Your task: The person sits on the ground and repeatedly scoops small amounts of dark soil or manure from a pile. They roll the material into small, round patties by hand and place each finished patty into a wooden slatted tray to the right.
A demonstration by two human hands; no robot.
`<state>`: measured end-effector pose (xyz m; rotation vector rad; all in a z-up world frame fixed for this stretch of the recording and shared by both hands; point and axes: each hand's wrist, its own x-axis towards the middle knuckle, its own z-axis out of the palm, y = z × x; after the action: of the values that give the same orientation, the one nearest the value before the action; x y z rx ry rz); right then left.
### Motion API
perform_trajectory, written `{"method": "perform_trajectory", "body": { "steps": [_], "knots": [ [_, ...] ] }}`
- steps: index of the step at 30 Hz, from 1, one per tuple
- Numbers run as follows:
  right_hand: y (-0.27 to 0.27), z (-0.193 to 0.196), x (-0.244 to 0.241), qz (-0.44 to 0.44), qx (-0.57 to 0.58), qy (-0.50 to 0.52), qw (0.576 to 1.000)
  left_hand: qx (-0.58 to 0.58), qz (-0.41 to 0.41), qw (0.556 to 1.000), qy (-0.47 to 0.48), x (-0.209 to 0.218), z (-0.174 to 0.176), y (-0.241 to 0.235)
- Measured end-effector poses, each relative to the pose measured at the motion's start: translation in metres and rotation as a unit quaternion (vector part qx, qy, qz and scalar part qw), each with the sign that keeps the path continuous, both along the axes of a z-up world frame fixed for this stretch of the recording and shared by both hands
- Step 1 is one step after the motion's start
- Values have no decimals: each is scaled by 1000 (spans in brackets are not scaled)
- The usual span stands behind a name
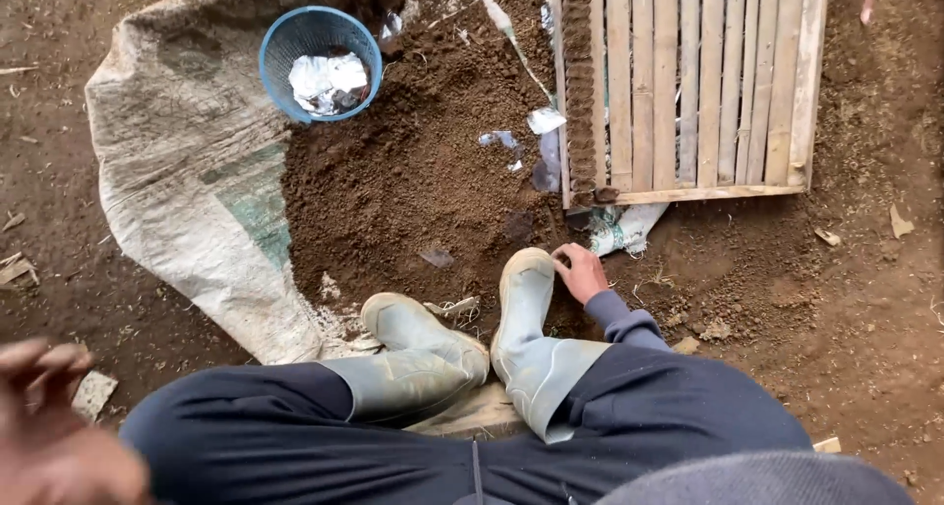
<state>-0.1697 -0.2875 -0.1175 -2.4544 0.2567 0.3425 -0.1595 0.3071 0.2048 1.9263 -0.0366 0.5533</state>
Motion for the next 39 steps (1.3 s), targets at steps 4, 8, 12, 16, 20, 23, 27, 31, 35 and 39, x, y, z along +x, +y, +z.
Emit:
{"method": "perform_trajectory", "body": {
  "steps": [4, 8, 12, 16, 20, 23, 27, 31, 35, 39],
  "knots": [
    [-7, 56, 30, -48, 61, 64, 995, 86, 35, 988, 125, 77, 123, -177],
    [-17, 123, 70, -58, 195, 104, 974, 279, -238, 869, 333, 116, 49, -222],
    [-14, 171, 107, 23, 218, 145, 965, 424, -315, 746, 406, 105, -59, -255],
    [-14, 166, 123, 90, 158, 198, 963, 440, -259, 776, 370, 111, -127, -266],
    [0, 98, 116, 233, -53, 124, 963, 440, -236, 780, 377, 144, -105, -276],
    [11, 55, 91, 255, -83, 139, 953, 398, -244, 796, 385, 165, -62, -292],
    [13, 24, 71, 266, -71, 151, 950, 363, -245, 823, 362, 191, -28, -299],
    [25, 28, 79, 234, -60, 234, 942, 372, -195, 838, 348, 225, -10, -290],
    [71, 49, 102, 339, -205, 198, 896, 352, -183, 843, 363, 250, -6, -287],
    [143, 24, 106, 373, -23, 24, 927, 367, -162, 854, 333, 241, -18, -284]
  ]
}}
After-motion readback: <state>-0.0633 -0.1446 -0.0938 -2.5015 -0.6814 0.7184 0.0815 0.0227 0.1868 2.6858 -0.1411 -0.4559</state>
